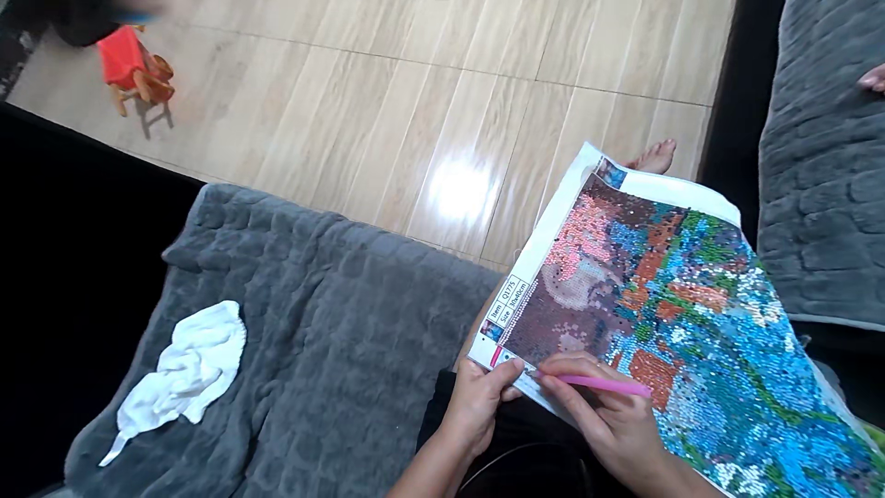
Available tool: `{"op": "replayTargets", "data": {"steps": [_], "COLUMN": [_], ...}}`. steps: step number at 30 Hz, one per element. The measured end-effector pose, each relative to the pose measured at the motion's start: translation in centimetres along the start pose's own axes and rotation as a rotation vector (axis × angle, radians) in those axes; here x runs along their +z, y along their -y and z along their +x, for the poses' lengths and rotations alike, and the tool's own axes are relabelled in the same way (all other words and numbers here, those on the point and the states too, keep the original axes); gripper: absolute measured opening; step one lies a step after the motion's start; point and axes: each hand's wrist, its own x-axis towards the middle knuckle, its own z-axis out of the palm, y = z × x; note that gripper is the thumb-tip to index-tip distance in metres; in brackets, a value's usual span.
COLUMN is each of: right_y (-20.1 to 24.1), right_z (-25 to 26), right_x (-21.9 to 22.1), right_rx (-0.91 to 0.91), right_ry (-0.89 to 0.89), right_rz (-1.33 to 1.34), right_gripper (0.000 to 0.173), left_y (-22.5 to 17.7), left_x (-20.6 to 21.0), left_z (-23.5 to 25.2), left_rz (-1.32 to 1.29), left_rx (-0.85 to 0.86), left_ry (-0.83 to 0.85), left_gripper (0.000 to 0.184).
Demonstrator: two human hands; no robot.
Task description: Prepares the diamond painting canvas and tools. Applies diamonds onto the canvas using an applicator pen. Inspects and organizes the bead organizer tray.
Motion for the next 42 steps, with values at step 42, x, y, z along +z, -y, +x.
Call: {"op": "replayTargets", "data": {"steps": [42], "right_y": [0.1], "right_z": [6.3], "right_x": [-0.8], "right_rx": [0.144], "right_ry": [-0.136], "right_rz": [0.018], "right_gripper": [0.013], "left_y": [0.3], "left_x": [-1.3], "left_z": [-3.1], "left_rz": [-0.047], "left_rx": [-0.225], "left_ry": [-0.068], "left_gripper": [0.018]}}
